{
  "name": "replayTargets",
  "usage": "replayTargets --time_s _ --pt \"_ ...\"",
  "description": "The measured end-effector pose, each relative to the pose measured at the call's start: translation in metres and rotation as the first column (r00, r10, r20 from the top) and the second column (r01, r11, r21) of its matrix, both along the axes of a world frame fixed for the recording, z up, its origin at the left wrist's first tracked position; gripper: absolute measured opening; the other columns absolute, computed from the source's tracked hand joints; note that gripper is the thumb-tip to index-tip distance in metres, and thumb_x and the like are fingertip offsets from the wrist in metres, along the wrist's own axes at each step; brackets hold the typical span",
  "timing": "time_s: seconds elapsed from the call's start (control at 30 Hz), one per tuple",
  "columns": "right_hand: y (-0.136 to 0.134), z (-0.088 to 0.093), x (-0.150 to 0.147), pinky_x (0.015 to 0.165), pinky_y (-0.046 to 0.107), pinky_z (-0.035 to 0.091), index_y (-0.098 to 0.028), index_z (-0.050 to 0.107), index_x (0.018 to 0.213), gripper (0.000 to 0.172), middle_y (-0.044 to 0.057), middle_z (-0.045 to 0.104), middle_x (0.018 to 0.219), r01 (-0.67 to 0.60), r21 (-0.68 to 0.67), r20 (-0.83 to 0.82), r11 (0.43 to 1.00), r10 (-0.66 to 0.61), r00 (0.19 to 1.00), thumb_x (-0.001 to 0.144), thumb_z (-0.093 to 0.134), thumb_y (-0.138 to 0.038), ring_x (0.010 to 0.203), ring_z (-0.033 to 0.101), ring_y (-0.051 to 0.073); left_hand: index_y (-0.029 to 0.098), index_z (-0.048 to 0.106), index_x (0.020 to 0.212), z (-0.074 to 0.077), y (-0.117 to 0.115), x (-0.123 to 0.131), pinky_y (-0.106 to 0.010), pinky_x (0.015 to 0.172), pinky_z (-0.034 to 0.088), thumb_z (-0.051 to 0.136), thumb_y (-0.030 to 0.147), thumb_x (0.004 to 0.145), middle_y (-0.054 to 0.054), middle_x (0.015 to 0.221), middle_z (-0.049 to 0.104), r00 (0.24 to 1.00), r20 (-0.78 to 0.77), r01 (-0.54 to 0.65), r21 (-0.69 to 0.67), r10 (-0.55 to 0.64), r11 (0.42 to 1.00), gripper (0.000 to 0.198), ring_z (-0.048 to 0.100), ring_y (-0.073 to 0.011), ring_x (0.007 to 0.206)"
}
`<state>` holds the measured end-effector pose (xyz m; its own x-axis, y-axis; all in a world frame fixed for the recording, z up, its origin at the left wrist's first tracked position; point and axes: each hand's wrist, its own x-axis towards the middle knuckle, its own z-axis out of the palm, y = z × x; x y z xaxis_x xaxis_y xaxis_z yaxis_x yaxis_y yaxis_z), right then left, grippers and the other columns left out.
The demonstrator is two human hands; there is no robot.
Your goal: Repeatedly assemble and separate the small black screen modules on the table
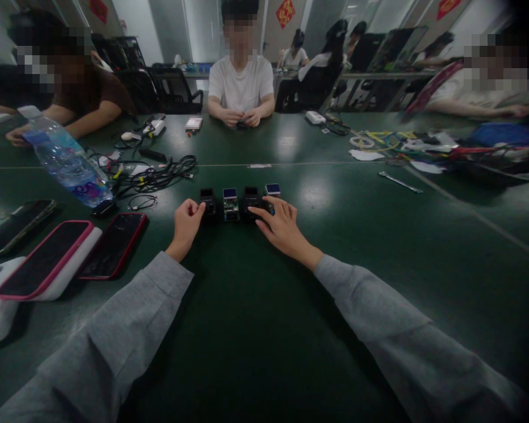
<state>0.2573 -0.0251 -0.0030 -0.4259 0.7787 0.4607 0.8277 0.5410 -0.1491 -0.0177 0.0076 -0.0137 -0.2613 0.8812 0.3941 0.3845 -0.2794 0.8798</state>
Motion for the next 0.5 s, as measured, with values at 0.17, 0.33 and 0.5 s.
replayTargets --time_s 0.17,0.33,0.5 --pt "0.0020 -0.0016 0.0013 0.105 0.053 0.031 -0.039 0.046 0.137 0.038 0.007 0.036 0.143 0.009 0.008 -0.014 1.000 -0.009 1.000 0.100 0.044 -0.030 0.131 0.035 0.031 0.021 0.037 0.062 0.0021 -0.0014 0.0012 -0.025 0.051 0.029 0.064 0.025 0.083 0.005 0.058 0.038 1.000 0.001 0.000 -0.008 0.000 1.000 0.034 0.037 -0.0108 0.053" --pt "0.0034 -0.0022 0.0026 0.102 0.052 0.033 -0.039 0.048 0.133 0.039 0.007 0.038 0.141 0.031 0.033 -0.019 0.999 -0.030 0.999 0.099 0.043 -0.022 0.131 0.036 0.030 0.021 0.037 0.062 0.0034 -0.0021 0.0018 -0.024 0.051 0.029 0.064 0.025 0.083 0.005 0.058 0.038 1.000 0.016 0.005 -0.007 -0.005 1.000 0.034 0.036 -0.0103 0.052" --pt "0.0023 0.0014 0.0027 0.100 0.050 0.034 -0.037 0.052 0.129 0.036 0.007 0.042 0.137 0.051 0.031 -0.052 0.998 -0.049 0.997 0.099 0.043 -0.020 0.128 0.039 0.030 0.021 0.037 0.062 0.0041 -0.0030 0.0020 -0.024 0.051 0.029 0.063 0.024 0.084 0.005 0.058 0.038 1.000 0.021 0.016 -0.030 -0.015 0.999 0.034 0.036 -0.0103 0.052"
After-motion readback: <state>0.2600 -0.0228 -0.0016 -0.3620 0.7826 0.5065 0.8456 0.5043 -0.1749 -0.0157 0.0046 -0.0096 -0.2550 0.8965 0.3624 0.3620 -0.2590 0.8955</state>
